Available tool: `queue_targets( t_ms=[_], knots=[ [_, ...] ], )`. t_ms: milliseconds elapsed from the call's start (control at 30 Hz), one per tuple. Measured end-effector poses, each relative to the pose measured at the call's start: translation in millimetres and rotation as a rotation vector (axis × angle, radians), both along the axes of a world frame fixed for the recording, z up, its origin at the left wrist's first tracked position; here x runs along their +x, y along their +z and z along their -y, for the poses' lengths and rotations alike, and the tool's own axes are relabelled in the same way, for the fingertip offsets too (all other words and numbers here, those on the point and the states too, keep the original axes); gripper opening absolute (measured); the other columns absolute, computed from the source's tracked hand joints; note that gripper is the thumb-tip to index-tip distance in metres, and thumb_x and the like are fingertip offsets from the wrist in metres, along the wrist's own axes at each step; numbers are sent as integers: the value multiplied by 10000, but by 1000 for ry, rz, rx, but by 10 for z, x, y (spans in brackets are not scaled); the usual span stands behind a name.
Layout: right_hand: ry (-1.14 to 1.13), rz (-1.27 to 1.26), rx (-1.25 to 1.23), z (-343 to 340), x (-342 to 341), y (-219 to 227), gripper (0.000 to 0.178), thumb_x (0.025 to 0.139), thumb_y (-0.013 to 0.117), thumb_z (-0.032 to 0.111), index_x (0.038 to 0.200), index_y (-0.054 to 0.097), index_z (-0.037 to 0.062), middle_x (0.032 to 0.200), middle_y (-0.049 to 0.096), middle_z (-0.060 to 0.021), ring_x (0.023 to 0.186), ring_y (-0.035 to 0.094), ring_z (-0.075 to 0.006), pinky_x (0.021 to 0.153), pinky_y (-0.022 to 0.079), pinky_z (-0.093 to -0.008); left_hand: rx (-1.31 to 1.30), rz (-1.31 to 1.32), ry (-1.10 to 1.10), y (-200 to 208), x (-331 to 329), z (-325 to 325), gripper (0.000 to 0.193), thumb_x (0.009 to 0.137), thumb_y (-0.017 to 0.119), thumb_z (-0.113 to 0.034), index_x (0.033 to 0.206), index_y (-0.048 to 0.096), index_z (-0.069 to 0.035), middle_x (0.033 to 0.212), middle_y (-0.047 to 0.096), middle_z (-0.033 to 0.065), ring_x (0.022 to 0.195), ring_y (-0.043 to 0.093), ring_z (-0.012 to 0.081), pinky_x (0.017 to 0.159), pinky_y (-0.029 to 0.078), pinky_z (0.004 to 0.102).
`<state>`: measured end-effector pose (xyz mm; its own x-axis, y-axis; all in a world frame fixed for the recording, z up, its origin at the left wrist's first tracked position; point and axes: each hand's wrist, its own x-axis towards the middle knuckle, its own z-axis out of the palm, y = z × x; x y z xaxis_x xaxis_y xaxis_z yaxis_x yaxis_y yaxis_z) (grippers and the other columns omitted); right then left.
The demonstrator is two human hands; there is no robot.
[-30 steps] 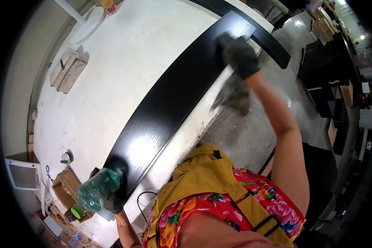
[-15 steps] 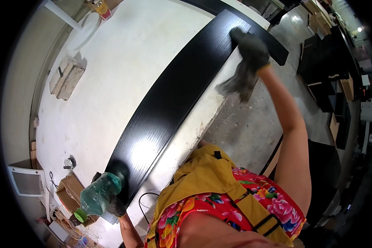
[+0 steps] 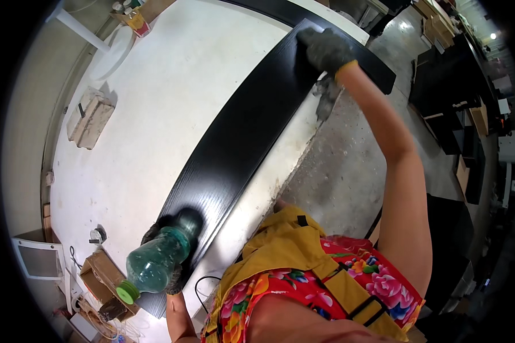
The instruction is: The recorder uses a cloth and cleaning solution from a green bottle to wipe down black wooden or composite panels on a workbench.
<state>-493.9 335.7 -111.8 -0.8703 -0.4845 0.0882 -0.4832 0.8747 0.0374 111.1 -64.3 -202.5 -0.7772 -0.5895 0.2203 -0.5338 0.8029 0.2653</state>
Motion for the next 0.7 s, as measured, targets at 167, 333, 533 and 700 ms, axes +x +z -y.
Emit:
queue_targets(
  t_ms=[167,333,533,700],
  knots=[
    [98,-208,-16,-172,-802,-129,358,852,505,168,1182,641,137,1148,679,-162,1030,657,-384,893,526,-469,39,-14,-34,-51,-156,-54,255,931,640,-164,1161,666,-57,1200,659,161,1056,617,388,898,505,450],
    [35,32,-57,-120,-622,72,324,859,497,167,1155,617,115,1077,694,-175,959,676,-385,834,536,-487,58,-15,-46,-19,-222,-44,258,927,643,-165,1162,667,-62,1201,658,160,1058,617,389,899,505,451],
    [-66,172,43,-372,-605,73,407,924,492,170,1325,558,153,1191,641,-180,1044,641,-342,939,506,-430,89,-27,-81,-18,-365,-7,261,922,647,-166,1163,668,-68,1203,657,159,1061,616,389,900,504,453],
    [106,-86,-65,-992,-389,-181,283,928,480,196,1173,611,145,1141,662,-187,1026,639,-391,873,496,-495,96,-32,-103,19,-432,21,264,919,651,-167,1164,669,-73,1204,657,158,1063,616,389,901,504,454]
  ],
)
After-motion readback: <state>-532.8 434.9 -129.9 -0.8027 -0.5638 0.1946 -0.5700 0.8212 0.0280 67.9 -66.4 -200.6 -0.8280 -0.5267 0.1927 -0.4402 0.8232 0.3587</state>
